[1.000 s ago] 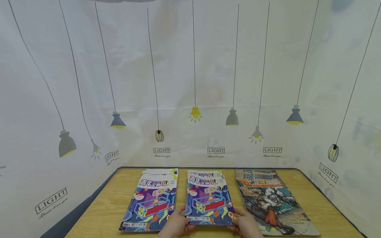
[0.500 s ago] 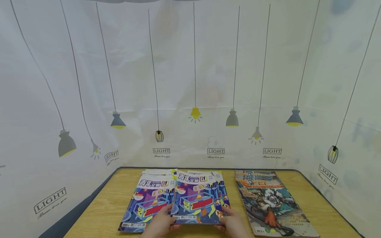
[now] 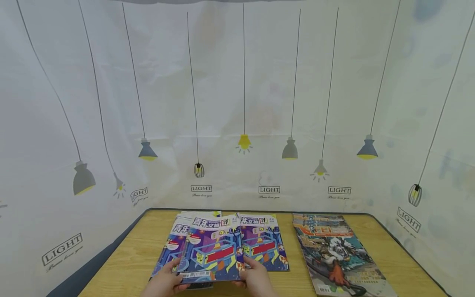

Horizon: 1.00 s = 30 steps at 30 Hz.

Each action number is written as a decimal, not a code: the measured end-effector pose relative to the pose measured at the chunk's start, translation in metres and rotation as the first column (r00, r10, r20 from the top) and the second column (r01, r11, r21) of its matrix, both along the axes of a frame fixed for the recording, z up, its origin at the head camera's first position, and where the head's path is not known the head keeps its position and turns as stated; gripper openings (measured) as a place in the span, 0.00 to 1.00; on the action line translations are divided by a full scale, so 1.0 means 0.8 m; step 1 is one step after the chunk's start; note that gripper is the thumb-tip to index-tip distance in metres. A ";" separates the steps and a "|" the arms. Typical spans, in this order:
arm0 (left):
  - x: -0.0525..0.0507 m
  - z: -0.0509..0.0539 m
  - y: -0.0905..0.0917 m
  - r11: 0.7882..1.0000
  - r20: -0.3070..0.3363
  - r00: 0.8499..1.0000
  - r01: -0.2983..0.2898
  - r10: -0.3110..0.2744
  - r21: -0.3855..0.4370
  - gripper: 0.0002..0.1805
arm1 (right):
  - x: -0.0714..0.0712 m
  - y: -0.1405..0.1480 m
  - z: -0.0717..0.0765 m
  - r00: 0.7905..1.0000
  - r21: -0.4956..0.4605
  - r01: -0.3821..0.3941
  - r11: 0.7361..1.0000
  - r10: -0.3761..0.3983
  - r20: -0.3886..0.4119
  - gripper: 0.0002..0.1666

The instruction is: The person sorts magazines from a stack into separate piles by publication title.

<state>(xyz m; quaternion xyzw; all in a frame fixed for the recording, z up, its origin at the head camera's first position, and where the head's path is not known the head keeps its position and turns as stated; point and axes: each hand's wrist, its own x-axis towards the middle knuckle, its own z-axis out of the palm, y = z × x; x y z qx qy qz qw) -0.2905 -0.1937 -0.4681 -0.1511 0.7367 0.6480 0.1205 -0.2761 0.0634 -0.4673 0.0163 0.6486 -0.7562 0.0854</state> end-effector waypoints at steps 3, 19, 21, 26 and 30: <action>0.007 0.005 -0.022 1.000 0.020 1.000 0.000 0.000 0.012 0.33 | 0.000 -0.021 0.000 1.000 -0.009 -0.010 1.000 0.010 -0.006 0.36; 0.027 0.015 -0.081 0.998 0.022 1.000 0.021 -0.020 -0.066 0.28 | 0.001 -0.083 -0.010 0.998 0.081 -0.057 0.995 0.055 0.028 0.32; 0.027 0.015 -0.081 0.993 0.009 1.000 0.024 -0.023 -0.119 0.28 | 0.002 -0.085 -0.010 0.997 0.126 -0.078 0.989 0.075 0.028 0.31; 0.025 0.012 -0.080 0.983 -0.027 0.999 0.028 -0.034 -0.183 0.29 | -0.002 -0.087 -0.011 0.994 0.247 -0.108 0.963 0.104 0.032 0.28; 0.018 0.004 -0.085 0.972 -0.030 0.999 0.032 -0.040 -0.233 0.29 | -0.003 -0.088 -0.014 0.995 0.333 -0.096 0.938 0.099 0.008 0.28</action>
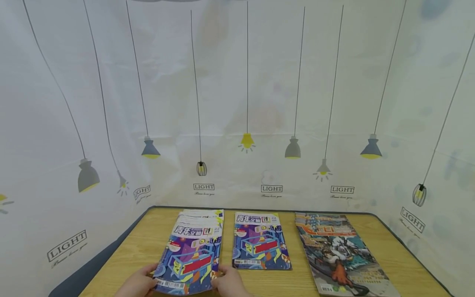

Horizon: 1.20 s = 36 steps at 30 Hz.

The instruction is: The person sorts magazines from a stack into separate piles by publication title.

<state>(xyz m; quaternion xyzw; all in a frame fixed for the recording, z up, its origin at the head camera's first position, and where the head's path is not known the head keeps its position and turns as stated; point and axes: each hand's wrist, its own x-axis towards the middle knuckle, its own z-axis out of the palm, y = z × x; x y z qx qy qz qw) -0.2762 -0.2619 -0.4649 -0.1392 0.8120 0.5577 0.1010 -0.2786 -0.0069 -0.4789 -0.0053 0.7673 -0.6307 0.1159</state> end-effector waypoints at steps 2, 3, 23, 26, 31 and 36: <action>-0.005 -0.007 -0.004 0.999 0.005 1.000 -0.003 0.003 -0.033 0.30 | 0.000 0.000 -0.002 1.000 0.035 0.001 0.999 0.000 -0.005 0.28; -0.008 -0.010 -0.004 0.999 0.011 1.000 -0.015 0.016 -0.038 0.30 | 0.001 0.000 -0.003 1.000 0.043 -0.001 0.999 0.001 -0.007 0.28; -0.012 0.015 0.062 0.974 -0.051 0.999 0.001 -0.013 -0.226 0.28 | -0.012 0.072 0.003 0.999 0.145 -0.034 0.989 0.036 -0.015 0.17; -0.016 0.019 0.092 0.984 -0.073 0.997 0.012 -0.026 -0.180 0.25 | -0.014 0.094 0.007 1.000 0.134 0.002 0.991 0.000 -0.011 0.15; -0.021 0.021 0.137 0.996 -0.138 0.988 0.064 -0.073 -0.065 0.23 | -0.019 0.131 0.009 0.997 0.074 0.082 0.994 -0.081 -0.014 0.16; -0.023 0.017 0.180 0.990 -0.213 0.966 0.139 -0.144 -0.038 0.23 | -0.032 0.169 0.004 0.992 0.051 0.123 0.991 -0.123 0.003 0.18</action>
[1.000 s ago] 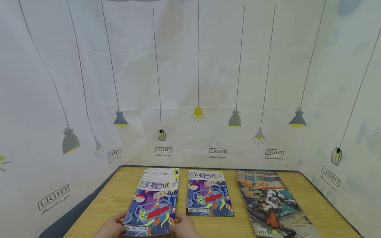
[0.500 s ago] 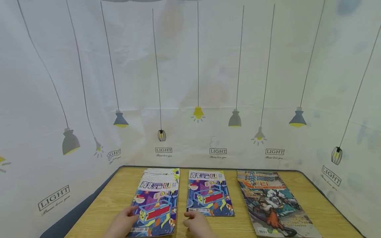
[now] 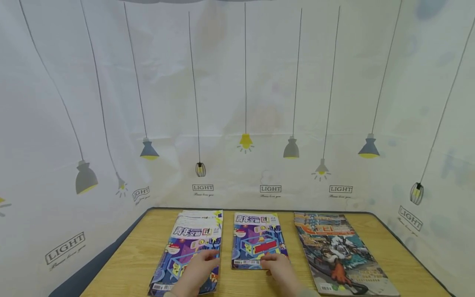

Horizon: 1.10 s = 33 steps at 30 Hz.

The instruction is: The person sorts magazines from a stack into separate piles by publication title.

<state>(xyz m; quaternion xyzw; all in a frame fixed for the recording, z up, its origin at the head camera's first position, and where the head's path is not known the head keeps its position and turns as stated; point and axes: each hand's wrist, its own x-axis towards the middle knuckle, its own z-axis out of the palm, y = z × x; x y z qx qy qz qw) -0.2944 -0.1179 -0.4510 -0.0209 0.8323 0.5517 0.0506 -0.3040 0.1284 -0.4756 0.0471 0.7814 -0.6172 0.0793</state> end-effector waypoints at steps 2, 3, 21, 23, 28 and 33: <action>-0.001 -0.001 0.015 0.999 0.008 1.000 0.023 -0.024 0.049 0.23 | -0.003 0.012 -0.001 1.000 -0.002 0.026 1.000 -0.026 -0.001 0.18; -0.001 -0.002 0.023 0.997 0.007 1.000 0.029 -0.029 0.075 0.22 | -0.004 0.017 -0.001 0.999 -0.001 0.037 0.999 -0.037 -0.001 0.18; -0.038 -0.040 0.102 0.979 -0.061 0.992 -0.094 0.107 0.178 0.21 | -0.019 0.040 -0.014 0.966 -0.021 0.257 0.966 -0.258 -0.017 0.22; -0.038 -0.041 0.103 0.982 -0.074 0.989 -0.119 0.131 0.147 0.22 | -0.019 0.039 -0.017 0.965 -0.009 0.258 0.966 -0.259 -0.038 0.24; -0.035 -0.043 0.106 0.979 -0.108 0.974 -0.195 0.200 0.053 0.25 | -0.021 0.038 -0.024 0.958 0.057 0.284 0.957 -0.280 -0.061 0.29; -0.032 -0.044 0.111 0.965 -0.092 0.962 -0.261 0.258 -0.016 0.26 | -0.021 0.038 -0.028 0.945 0.161 0.328 0.931 -0.325 -0.047 0.30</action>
